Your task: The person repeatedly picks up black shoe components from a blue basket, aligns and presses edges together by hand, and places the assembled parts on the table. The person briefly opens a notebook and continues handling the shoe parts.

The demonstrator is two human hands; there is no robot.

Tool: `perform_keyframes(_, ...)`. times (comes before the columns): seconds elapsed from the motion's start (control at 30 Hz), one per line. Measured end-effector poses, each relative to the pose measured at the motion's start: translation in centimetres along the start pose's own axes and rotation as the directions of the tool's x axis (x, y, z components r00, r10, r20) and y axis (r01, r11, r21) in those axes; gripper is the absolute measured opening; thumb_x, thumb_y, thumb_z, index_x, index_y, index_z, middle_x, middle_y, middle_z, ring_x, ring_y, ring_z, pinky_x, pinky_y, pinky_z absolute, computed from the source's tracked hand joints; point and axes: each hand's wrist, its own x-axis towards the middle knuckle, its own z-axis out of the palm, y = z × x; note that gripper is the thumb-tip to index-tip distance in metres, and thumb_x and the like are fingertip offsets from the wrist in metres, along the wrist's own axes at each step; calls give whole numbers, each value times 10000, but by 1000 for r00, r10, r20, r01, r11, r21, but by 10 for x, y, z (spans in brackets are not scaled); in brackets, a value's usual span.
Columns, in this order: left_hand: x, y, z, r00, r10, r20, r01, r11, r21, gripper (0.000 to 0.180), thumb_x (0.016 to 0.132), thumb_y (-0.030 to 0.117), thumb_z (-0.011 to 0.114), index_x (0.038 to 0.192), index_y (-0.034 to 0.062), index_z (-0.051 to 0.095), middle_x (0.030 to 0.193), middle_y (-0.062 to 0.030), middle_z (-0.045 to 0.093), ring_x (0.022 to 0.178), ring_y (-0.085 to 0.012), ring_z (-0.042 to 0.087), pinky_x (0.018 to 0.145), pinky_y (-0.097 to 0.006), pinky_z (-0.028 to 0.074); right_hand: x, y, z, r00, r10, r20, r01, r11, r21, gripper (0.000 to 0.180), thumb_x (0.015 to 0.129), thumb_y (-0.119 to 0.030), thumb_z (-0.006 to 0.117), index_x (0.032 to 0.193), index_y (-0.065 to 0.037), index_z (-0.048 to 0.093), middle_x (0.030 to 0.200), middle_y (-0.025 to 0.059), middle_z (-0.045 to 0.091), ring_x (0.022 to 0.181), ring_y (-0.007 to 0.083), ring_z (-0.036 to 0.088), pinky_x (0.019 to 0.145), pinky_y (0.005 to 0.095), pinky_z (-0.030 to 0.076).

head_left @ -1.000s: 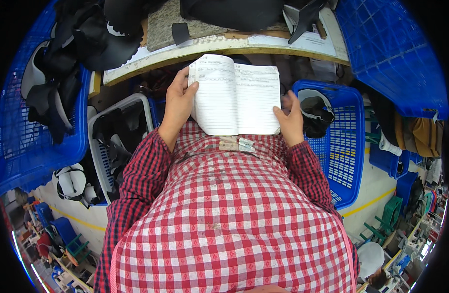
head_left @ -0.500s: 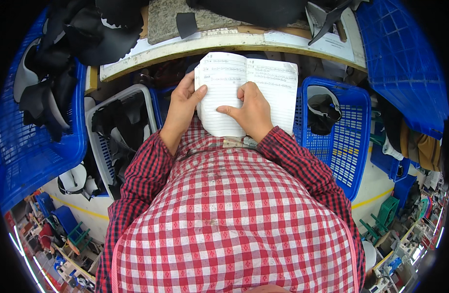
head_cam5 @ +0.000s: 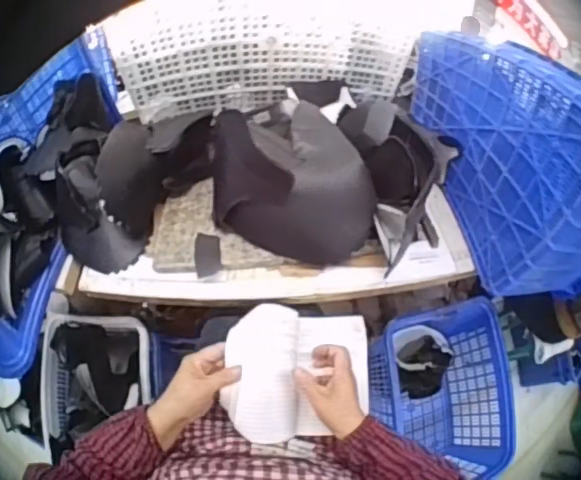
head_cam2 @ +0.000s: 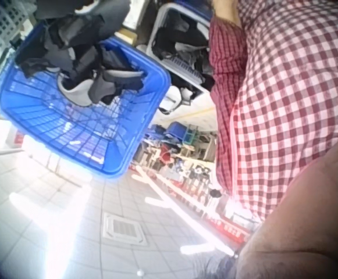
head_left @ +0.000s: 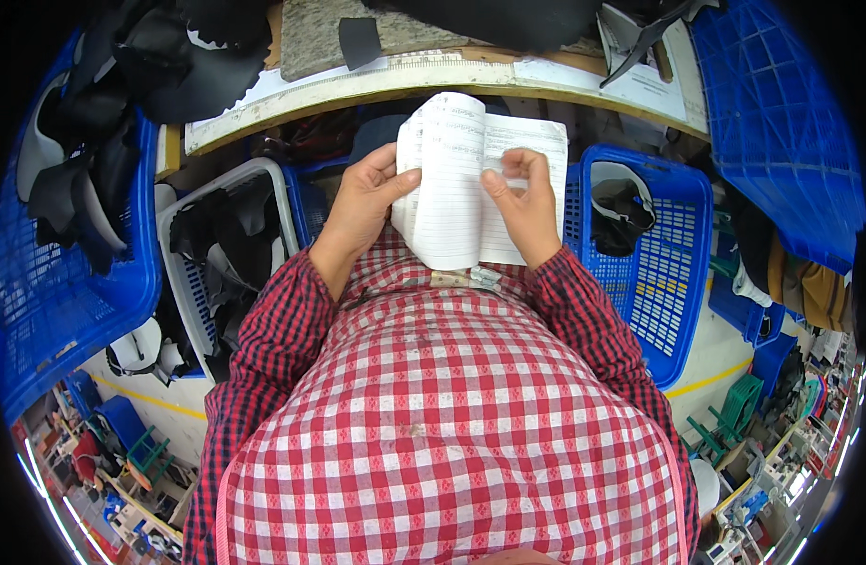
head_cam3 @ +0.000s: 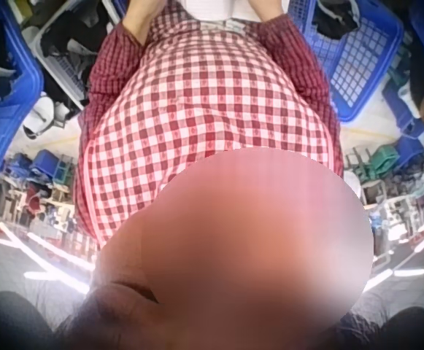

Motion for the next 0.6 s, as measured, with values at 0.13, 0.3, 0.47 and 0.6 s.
perform_keyframes(0.13,14,0,31,989,41,143,-43,999,12,553,925,-17,733,1439,-54,534,1327,-141,676,1173,-176,668,1020,-307,529,-10,-25,-15,997,-71,14,66,974,218,1084,870,-362,839,1628,-85,115,1512,291,333,1411,451,394,1169,550,382)
perform_keyframes(0.3,20,-2,47,990,28,140,-46,991,123,629,921,-87,675,1508,-47,453,1367,-159,651,1216,-197,653,1035,-315,524,-15,-38,-23,976,-203,-76,198,978,-72,957,863,-40,705,1633,-87,138,1585,306,303,1452,410,403,1136,464,447)
perform_keyframes(0.47,15,9,20,1000,0,-19,4,973,233,856,895,-85,683,1639,40,279,1396,-173,644,1279,-228,629,1093,-364,475,0,-8,-50,995,95,-3,-92,962,257,723,955,65,515,1620,-72,268,1482,241,540,1334,262,571,1081,343,474)
perform_keyframes(0.6,10,15,7,999,-12,-51,26,962,271,867,900,-116,628,1654,49,234,1438,-204,610,1315,-246,604,1102,-371,465,-1,4,-57,982,188,25,-188,943,274,666,988,57,494,1613,-47,289,1490,224,544,1327,236,574,1092,334,455)
